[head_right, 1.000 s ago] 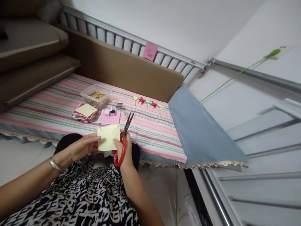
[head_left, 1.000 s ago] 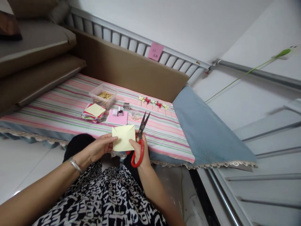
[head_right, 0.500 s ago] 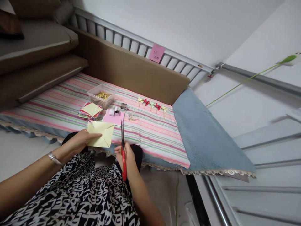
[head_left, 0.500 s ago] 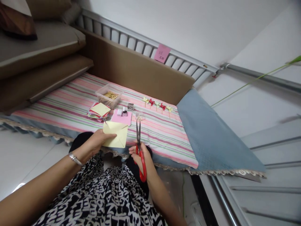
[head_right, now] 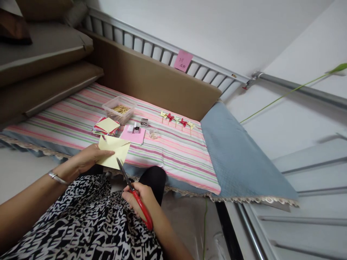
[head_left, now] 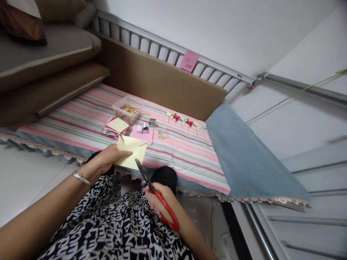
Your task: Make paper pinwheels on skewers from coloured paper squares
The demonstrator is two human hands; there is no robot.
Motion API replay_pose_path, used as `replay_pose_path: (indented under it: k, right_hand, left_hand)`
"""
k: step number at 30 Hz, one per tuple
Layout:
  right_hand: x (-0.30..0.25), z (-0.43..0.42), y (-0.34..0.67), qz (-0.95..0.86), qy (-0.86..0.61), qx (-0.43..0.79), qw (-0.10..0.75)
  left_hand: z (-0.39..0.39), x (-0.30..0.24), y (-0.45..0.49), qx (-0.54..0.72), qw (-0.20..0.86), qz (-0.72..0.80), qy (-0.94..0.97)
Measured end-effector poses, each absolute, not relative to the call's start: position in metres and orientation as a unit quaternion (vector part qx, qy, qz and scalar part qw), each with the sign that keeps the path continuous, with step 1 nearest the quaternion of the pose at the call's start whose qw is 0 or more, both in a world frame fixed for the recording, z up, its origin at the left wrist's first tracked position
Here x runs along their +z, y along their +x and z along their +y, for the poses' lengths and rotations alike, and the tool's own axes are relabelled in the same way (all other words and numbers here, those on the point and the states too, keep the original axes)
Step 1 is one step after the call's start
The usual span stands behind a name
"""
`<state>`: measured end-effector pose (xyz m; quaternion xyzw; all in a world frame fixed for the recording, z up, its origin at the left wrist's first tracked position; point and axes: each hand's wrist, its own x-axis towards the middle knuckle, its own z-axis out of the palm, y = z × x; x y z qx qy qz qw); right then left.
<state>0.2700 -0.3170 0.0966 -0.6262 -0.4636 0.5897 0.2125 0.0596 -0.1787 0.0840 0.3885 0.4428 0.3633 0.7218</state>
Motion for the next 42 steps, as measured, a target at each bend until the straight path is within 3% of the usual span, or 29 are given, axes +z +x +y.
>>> replay_pose_path:
  k: [42]
  right_hand:
    - [0.09, -0.312, 0.269, -0.535, -0.58, 0.55, 0.273]
  left_hand:
    - [-0.183, 0.097, 0.066, 0.359, 0.72, 0.459, 0.376]
